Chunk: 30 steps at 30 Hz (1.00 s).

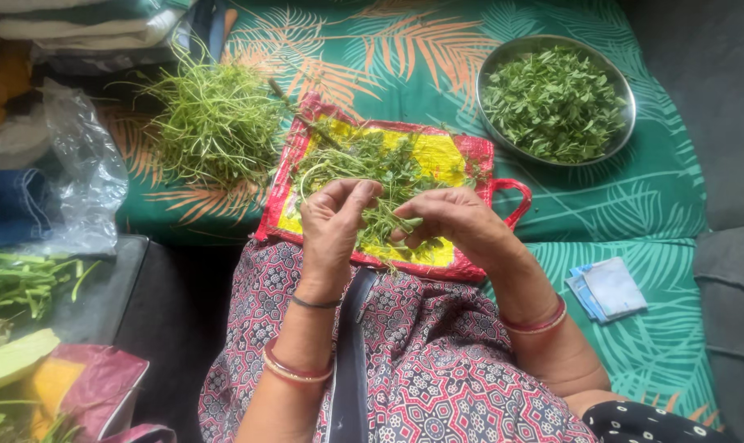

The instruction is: The person sits on a floor mat and sorts green leafy vegetables by hand, separating leaves from stems. The leaves are placed into a metal bowl, while the stems are set aside on a woven basket on their lap.

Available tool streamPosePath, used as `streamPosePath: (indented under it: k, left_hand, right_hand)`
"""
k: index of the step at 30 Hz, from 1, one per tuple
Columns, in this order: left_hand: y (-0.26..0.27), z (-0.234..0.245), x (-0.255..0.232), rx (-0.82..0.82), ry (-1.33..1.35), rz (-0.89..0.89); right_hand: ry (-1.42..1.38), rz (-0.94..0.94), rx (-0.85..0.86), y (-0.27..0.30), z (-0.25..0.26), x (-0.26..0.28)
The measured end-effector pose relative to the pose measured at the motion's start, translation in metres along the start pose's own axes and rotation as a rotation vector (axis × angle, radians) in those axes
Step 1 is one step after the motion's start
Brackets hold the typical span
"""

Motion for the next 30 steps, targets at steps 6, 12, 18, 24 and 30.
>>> streamPosePath:
  k: [6, 12, 18, 24, 30]
  left_hand:
    - [0.005, 0.0, -0.001, 0.029, -0.041, -0.009]
    - [0.015, 0.003, -0.009, 0.04, 0.016, -0.124]
    - [0.017, 0.021, -0.021, -0.024, 0.064, -0.111]
    - [0.01, 0.026, -0.006, -0.049, 0.099, -0.067]
    - [0.001, 0.043, 0.003, -0.114, 0.12, -0.099]
  right_hand:
    - [0.182, 0.116, -0.002, 0.005, -0.005, -0.001]
    - [0.304, 0.282, -0.251, -0.013, 0.012, -0.023]
    - [-0.049, 0.097, -0.187, -0.01, 0.001, -0.025]
    - [-0.197, 0.013, 0.221, -0.004, -0.036, -0.039]
    - [-0.21, -0.159, 0.26, 0.001, -0.039, -0.046]
Point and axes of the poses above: each hand's wrist, its own y-axis away from the middle knuckle, its own z-axis out of the back of the hand, x = y × z, the point moved 4 cm from there along -y, towards the middle knuckle, and after that the axes turned 5 degrees about -x, right-handed, at the moved point
